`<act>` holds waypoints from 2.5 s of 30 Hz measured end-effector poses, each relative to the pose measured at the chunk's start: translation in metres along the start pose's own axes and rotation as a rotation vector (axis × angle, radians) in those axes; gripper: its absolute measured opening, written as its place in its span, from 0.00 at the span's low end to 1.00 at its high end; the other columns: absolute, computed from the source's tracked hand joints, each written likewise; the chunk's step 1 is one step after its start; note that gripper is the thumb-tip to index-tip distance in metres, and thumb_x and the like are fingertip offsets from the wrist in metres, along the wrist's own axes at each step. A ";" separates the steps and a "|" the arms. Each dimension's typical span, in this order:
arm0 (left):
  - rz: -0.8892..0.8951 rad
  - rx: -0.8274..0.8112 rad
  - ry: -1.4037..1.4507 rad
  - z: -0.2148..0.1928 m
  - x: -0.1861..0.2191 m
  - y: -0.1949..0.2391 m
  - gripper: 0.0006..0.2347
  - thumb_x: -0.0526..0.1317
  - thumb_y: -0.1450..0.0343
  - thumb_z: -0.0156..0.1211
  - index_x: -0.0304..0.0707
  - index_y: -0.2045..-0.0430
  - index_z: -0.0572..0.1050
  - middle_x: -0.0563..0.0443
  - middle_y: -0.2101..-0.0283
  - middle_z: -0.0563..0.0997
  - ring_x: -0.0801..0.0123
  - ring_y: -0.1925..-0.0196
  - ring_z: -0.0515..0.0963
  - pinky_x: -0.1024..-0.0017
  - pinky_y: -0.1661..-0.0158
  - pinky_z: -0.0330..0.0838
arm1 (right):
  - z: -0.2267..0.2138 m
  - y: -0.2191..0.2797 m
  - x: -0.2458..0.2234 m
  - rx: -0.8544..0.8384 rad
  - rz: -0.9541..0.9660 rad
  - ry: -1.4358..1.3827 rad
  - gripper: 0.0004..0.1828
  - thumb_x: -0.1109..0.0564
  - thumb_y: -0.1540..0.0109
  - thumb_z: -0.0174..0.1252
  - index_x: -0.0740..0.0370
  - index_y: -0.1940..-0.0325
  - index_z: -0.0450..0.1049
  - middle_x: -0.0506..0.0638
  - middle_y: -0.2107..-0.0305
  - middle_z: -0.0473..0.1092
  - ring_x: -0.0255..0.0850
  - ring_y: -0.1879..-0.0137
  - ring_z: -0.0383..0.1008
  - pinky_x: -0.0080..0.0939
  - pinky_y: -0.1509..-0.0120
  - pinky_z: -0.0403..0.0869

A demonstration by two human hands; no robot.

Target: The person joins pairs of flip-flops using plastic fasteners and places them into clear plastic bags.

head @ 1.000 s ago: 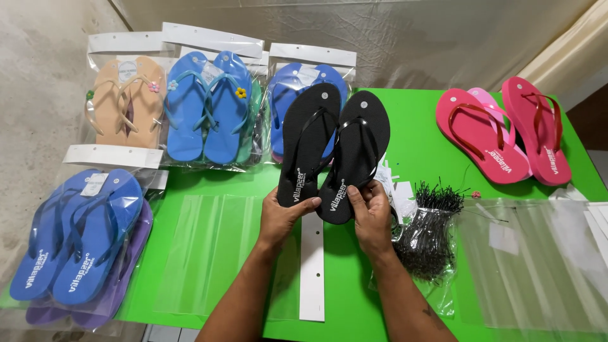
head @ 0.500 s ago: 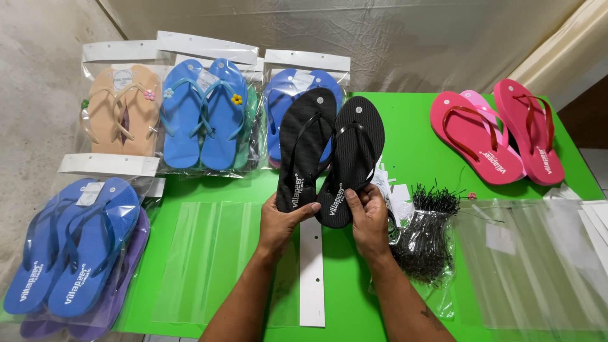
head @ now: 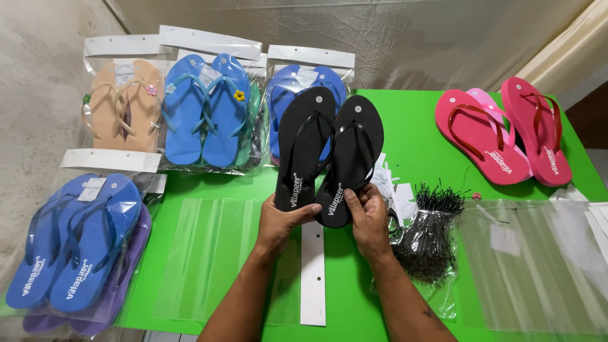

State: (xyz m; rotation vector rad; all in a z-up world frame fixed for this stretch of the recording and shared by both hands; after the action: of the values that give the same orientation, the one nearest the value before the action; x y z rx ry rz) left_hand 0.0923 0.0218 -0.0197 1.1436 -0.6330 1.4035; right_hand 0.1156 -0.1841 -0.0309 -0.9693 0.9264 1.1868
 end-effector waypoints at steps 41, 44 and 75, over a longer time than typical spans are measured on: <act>-0.233 -0.538 -0.466 0.020 -0.012 0.024 0.28 0.31 0.50 0.85 0.24 0.56 0.79 0.29 0.62 0.85 0.57 0.66 0.84 0.59 0.66 0.85 | -0.077 -0.002 -0.095 -0.126 0.265 0.345 0.10 0.58 0.35 0.64 0.70 0.61 0.78 0.55 0.81 0.75 0.32 0.80 0.73 0.28 0.82 0.72; -0.144 -0.366 -0.438 -0.012 -0.012 0.000 0.31 0.50 0.34 0.73 0.42 0.36 0.69 0.35 0.43 0.78 0.54 0.49 0.82 0.56 0.54 0.82 | -0.097 -0.004 -0.091 -0.041 0.262 0.295 0.10 0.59 0.35 0.65 0.71 0.61 0.76 0.58 0.79 0.75 0.37 0.78 0.76 0.33 0.78 0.75; 0.318 -0.112 -1.431 0.023 -0.029 0.065 0.14 0.33 0.28 0.55 0.32 0.50 0.63 0.40 0.55 0.71 0.58 0.57 0.74 0.64 0.54 0.77 | -0.161 -0.019 -0.104 0.236 0.098 0.180 0.18 0.52 0.36 0.63 0.66 0.47 0.75 0.51 0.53 0.77 0.36 0.50 0.78 0.34 0.45 0.81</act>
State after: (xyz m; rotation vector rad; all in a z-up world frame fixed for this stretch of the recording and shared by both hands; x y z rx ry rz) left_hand 0.0329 -0.0234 -0.0219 1.9263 -1.9041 0.5498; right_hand 0.1094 -0.3703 0.0180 -0.8568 1.2405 1.0544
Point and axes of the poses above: each hand's wrist, its own y-axis away from the middle knuckle, its own z-axis out of the palm, x = y × z, the point moved 10 cm from there along -y, towards the middle knuckle
